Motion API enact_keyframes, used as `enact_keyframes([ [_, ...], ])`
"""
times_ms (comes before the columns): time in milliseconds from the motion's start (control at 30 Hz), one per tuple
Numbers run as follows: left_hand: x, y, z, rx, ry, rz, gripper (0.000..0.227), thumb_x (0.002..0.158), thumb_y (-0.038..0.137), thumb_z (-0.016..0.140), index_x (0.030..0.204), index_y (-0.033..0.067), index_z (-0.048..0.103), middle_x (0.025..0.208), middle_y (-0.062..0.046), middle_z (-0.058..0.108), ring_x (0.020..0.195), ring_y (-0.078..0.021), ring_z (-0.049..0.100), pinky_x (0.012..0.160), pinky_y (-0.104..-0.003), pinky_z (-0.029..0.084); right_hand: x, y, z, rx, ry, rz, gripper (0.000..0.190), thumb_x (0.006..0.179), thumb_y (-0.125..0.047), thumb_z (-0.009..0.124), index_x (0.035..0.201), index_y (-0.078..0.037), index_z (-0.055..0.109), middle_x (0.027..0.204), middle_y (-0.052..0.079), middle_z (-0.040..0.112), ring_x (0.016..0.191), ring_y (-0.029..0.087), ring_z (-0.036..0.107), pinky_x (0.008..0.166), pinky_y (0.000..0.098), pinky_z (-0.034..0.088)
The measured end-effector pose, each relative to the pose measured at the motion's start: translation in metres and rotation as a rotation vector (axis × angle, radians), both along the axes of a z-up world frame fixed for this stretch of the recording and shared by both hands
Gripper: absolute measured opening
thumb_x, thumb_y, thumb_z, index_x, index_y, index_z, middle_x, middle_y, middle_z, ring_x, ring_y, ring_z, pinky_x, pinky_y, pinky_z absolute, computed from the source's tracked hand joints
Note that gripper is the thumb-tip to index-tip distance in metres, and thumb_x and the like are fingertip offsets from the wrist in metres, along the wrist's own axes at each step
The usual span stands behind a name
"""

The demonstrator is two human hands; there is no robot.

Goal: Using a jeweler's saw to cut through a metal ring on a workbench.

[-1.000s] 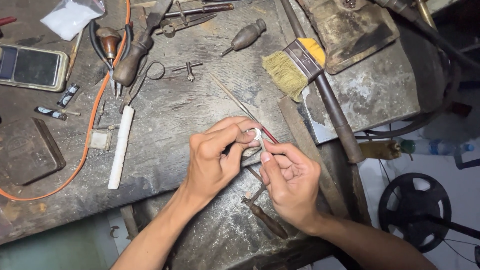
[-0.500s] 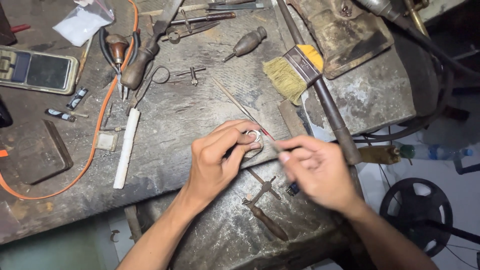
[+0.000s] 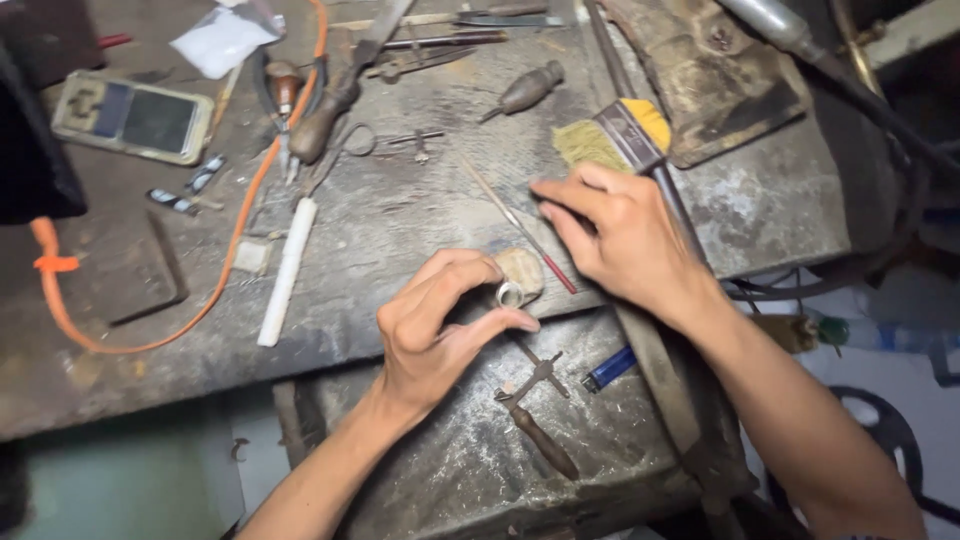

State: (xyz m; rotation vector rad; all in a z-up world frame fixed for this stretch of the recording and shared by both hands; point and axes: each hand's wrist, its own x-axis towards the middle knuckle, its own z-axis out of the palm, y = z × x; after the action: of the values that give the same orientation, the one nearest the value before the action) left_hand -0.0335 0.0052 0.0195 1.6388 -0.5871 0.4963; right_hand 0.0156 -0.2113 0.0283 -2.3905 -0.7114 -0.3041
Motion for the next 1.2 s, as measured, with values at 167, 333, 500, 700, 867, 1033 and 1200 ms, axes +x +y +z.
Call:
enact_keyframes([
  [167,-0.017,0.016,-0.003,-0.029,0.068,0.045,0.033,0.074,0.016,0.089,0.094,-0.001,0.068,0.079,-0.011,0.073,0.074,-0.031,0.073,0.073,-0.038,0.062,0.027,0.012,-0.014,-0.227,-0.026,0.05,0.014,0.097,-0.01,0.069,0.108,-0.009,0.079,0.079,0.014,0.065,0.068,0.035,0.067,0.059,0.0453,0.054],
  [333,-0.031,0.024,-0.018,-0.089,0.185,0.06,0.04,0.068,0.017,0.093,0.095,0.0018,0.067,0.078,-0.009,0.074,0.074,-0.0242,0.074,0.073,-0.034,0.061,0.032,0.014,-0.03,-0.394,-0.041,0.008,0.013,0.1,-0.018,0.067,0.108,-0.015,0.078,0.075,0.007,0.063,0.067,0.031,0.067,0.06,0.0423,0.054],
  [500,-0.035,0.028,-0.021,-0.144,0.269,0.063,0.046,0.064,0.018,0.095,0.094,0.0019,0.065,0.078,-0.009,0.073,0.073,-0.0196,0.072,0.072,-0.032,0.061,0.034,0.012,-0.044,-0.393,-0.071,-0.033,0.011,0.098,-0.017,0.069,0.105,-0.014,0.077,0.076,0.006,0.065,0.069,0.032,0.069,0.06,0.0429,0.054],
  [700,-0.034,0.031,-0.021,-0.161,0.294,0.06,0.046,0.064,0.016,0.095,0.097,0.0012,0.065,0.08,-0.01,0.074,0.073,-0.0188,0.073,0.072,-0.031,0.062,0.033,0.013,-0.041,-0.399,-0.072,-0.043,0.012,0.1,-0.02,0.068,0.108,-0.014,0.077,0.08,0.007,0.064,0.075,0.031,0.07,0.062,0.0408,0.055],
  [867,-0.034,0.031,-0.021,-0.149,0.3,0.079,0.043,0.068,0.013,0.093,0.099,0.0019,0.067,0.082,-0.011,0.075,0.073,-0.0175,0.072,0.07,-0.031,0.062,0.03,0.012,-0.036,-0.408,-0.061,-0.032,0.014,0.099,-0.019,0.07,0.109,-0.012,0.077,0.082,0.008,0.065,0.077,0.032,0.07,0.063,0.0416,0.055],
  [1033,-0.038,0.028,-0.036,-0.198,0.451,0.01,0.036,0.076,0.004,0.087,0.11,0.0003,0.074,0.086,-0.016,0.078,0.075,-0.0171,0.073,0.072,-0.031,0.064,0.025,0.015,-0.019,-0.369,-0.015,-0.007,0.018,0.096,-0.013,0.071,0.112,-0.005,0.076,0.082,0.014,0.065,0.077,0.037,0.069,0.064,0.046,0.055],
  [1200,-0.034,0.027,-0.029,-0.559,0.804,-0.214,0.03,0.097,0.004,0.065,0.125,-0.0073,0.064,0.102,-0.023,0.077,0.09,-0.02,0.075,0.085,-0.033,0.065,0.004,0.022,0.0,-0.063,-0.122,0.003,0.021,0.098,-0.005,0.073,0.118,-0.001,0.075,0.095,0.012,0.071,0.086,0.033,0.072,0.07,0.0375,0.058],
])
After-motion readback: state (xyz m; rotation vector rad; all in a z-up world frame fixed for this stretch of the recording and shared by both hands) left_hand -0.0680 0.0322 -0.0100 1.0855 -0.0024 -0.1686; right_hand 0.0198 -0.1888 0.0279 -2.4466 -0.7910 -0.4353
